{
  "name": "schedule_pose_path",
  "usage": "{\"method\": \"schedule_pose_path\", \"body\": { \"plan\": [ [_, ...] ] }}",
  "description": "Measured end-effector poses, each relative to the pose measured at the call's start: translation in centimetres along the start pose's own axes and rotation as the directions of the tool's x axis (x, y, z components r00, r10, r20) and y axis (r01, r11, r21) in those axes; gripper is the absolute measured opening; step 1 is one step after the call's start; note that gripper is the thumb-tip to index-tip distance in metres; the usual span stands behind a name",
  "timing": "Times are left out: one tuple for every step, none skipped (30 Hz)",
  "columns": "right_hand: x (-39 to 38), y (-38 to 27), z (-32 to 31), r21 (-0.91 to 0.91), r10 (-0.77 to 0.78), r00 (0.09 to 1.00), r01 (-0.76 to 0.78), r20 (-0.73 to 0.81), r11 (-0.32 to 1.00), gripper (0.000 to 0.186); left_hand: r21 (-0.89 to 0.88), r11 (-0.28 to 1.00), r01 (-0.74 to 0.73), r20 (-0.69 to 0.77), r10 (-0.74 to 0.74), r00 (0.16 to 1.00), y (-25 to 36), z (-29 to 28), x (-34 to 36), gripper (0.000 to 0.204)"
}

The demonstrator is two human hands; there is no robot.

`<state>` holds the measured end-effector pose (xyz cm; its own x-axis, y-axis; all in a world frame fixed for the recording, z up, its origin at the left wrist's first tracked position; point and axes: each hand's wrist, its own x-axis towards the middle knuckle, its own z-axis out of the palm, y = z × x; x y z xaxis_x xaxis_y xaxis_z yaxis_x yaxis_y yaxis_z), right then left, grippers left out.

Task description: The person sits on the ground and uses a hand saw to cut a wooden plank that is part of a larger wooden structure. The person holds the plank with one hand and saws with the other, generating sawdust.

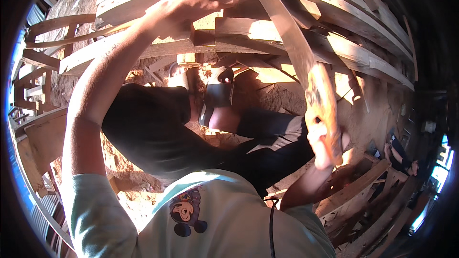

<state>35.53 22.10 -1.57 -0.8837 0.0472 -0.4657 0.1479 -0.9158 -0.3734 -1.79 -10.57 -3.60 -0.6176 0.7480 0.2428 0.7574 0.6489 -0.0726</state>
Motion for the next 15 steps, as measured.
{"method": "schedule_pose_path", "body": {
  "plan": [
    [1.1, -0.4, 0.9, -0.339, -0.057, 0.998, 0.054, 0.000, 0.939, 0.046, 0.048, 0.997, -0.059, -0.017, 0.060, 0.998, -0.3, 0.3, 0.1, 0.088],
    [2.7, -0.7, -0.3, -0.214, -0.057, 0.998, 0.061, 0.028, 0.975, 0.045, 0.104, 0.988, -0.114, -0.033, 0.118, 0.992, -0.7, 0.5, -0.3, 0.088],
    [3.8, -0.5, -2.5, -0.052, -0.056, 0.998, 0.058, 0.038, 0.997, 0.047, 0.169, 0.970, -0.176, -0.060, 0.188, 0.980, -1.1, 1.1, -0.4, 0.087],
    [4.6, 0.0, -4.2, 0.116, -0.046, 0.998, 0.042, 0.036, 0.992, 0.050, 0.279, 0.929, -0.241, -0.096, 0.277, 0.956, -1.7, 1.8, -0.5, 0.087],
    [4.6, 0.4, -5.5, 0.258, -0.042, 0.999, 0.039, 0.004, 0.965, 0.054, 0.370, 0.885, -0.281, -0.121, 0.346, 0.930, -1.8, 2.5, -0.3, 0.086],
    [3.9, 0.7, -6.3, 0.369, -0.031, 0.998, 0.047, -0.050, 0.928, 0.050, 0.443, 0.843, -0.305, -0.147, 0.404, 0.903, -1.4, 2.3, -0.1, 0.086],
    [3.2, 0.7, -6.9, 0.470, -0.028, 0.995, 0.072, -0.099, 0.880, 0.049, 0.317, 0.899, -0.302, -0.061, 0.337, 0.939, -1.3, 2.0, 0.1, 0.086],
    [1.5, 0.9, -4.0, 0.577, 0.106, 0.993, -0.059, -0.047, 0.814, 0.045, 0.189, 0.946, -0.264, 0.034, 0.262, 0.964, -0.8, 1.0, 0.0, 0.086],
    [0.0, 0.8, -1.4, 0.648, 0.252, 0.968, -0.190, -0.003, 0.737, 0.044, 0.110, 0.969, -0.220, 0.073, 0.213, 0.974, -0.5, 0.6, 0.4, 0.087],
    [-1.2, 0.5, -1.1, 0.578, 0.260, 0.961, -0.157, -0.100, 0.801, 0.044, 0.072, 0.980, -0.187, 0.055, 0.183, 0.982, -0.3, 0.5, 0.3, 0.088],
    [-2.2, 0.3, -1.0, 0.502, 0.271, 0.943, -0.142, -0.194, 0.853, 0.043, 0.048, 0.985, -0.164, 0.031, 0.163, 0.986, -0.1, 0.4, 0.2, 0.089],
    [-2.9, 0.1, -1.4, 0.396, 0.198, 0.969, -0.125, -0.150, 0.910, 0.043, 0.042, 0.987, -0.154, 0.000, 0.155, 0.988, -0.1, 0.3, 0.1, 0.090],
    [-2.5, 0.2, -2.3, 0.300, 0.122, 0.988, -0.089, -0.094, 0.950, 0.043, 0.040, 0.989, -0.146, -0.027, 0.147, 0.989, -0.3, 0.3, -0.1, 0.091],
    [-1.8, 0.8, -3.3, 0.195, 0.006, 1.000, 0.000, -0.029, 0.981, 0.042, 0.042, 0.988, -0.151, -0.053, 0.153, 0.987, -0.2, 0.3, -0.1, 0.093],
    [-0.6, 1.8, -4.2, 0.082, -0.111, 0.994, 0.109, 0.018, 0.991, 0.042, 0.051, 0.986, -0.162, -0.082, 0.165, 0.983, -0.3, 0.5, -0.1, 0.094]
  ]
}}
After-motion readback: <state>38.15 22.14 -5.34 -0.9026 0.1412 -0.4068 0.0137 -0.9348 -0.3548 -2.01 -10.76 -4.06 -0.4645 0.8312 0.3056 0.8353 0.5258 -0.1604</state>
